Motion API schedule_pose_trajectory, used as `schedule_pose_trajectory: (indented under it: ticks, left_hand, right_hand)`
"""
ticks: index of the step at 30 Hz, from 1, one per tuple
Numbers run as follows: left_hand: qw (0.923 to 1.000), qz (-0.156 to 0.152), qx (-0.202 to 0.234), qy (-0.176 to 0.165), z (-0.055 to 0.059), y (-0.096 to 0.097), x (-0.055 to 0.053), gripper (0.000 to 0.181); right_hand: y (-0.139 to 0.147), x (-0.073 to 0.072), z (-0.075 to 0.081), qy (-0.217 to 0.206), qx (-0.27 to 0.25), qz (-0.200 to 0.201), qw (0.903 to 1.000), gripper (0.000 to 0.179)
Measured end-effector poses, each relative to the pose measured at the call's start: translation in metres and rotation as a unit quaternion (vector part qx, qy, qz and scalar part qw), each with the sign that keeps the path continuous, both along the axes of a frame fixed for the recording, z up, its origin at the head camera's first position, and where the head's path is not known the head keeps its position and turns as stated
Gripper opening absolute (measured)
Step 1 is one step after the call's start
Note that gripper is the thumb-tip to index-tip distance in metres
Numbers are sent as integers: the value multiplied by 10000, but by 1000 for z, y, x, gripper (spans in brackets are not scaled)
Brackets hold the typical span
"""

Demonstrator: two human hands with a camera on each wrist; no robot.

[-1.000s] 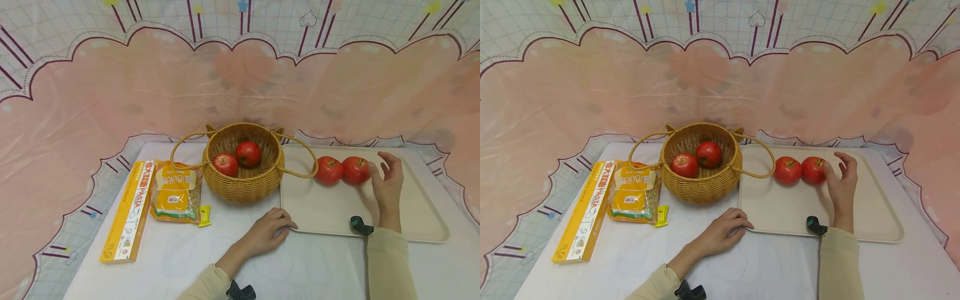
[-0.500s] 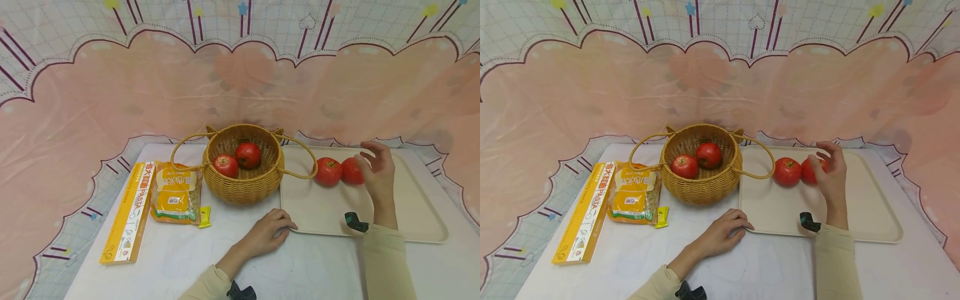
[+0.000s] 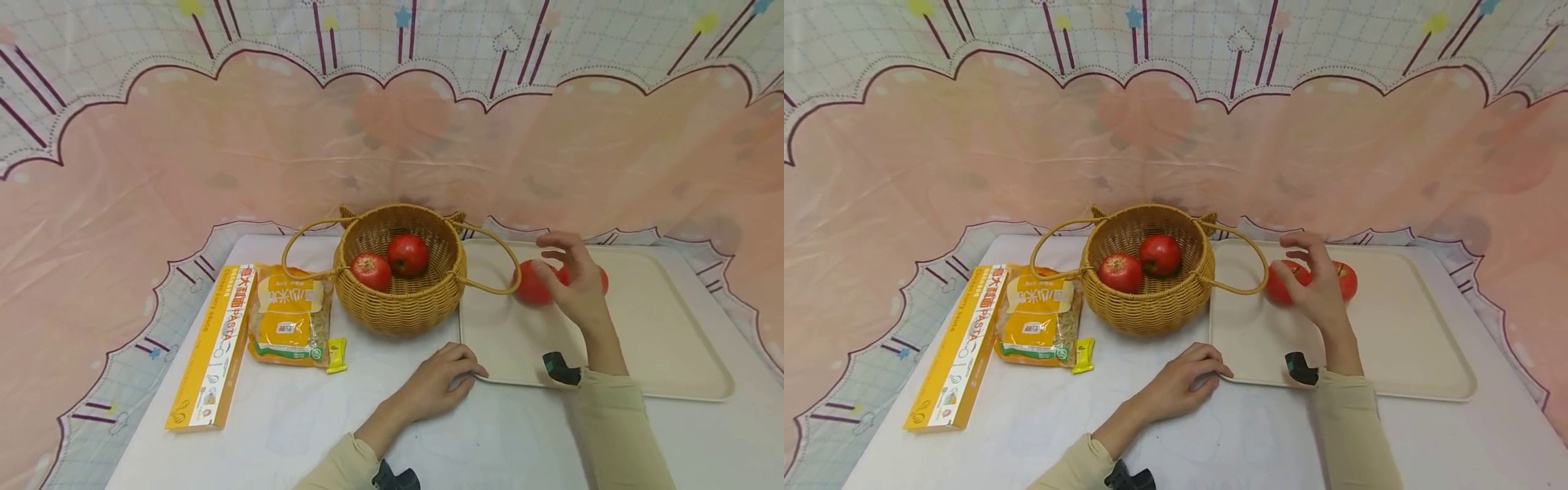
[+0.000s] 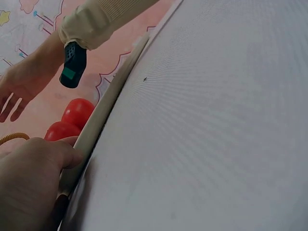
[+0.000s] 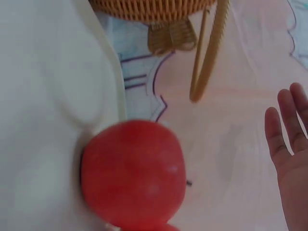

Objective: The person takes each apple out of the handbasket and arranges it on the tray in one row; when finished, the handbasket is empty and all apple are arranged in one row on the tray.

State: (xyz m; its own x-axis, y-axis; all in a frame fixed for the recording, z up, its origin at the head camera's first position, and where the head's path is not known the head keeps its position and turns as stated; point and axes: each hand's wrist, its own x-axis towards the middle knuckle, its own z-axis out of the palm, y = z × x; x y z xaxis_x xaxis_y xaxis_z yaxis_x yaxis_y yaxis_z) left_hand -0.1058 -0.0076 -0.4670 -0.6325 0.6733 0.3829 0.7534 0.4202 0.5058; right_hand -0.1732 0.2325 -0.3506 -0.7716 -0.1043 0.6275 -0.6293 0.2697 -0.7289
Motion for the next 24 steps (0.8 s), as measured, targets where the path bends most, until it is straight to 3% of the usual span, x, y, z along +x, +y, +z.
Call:
schedule_pose_trajectory:
  ticks: [7,11,18,24]
  left_hand:
    - [10000,7,0,-29,-1,0,1,22]
    - [10000,-8,20,-81,-2,0,1,22]
    - [9999,-6,17,-127,0,-1,1,22]
    - [10000,-52,29,-65,1,0,0,22]
  right_hand:
    - [-17,-4,9,161,712,316,9968,44]
    - [-23,-13,6,224,1092,366,9931,44]
    - [-37,-25,6,259,1996,520,9782,40]
    - [-48,-32,13,303,2420,830,9662,36]
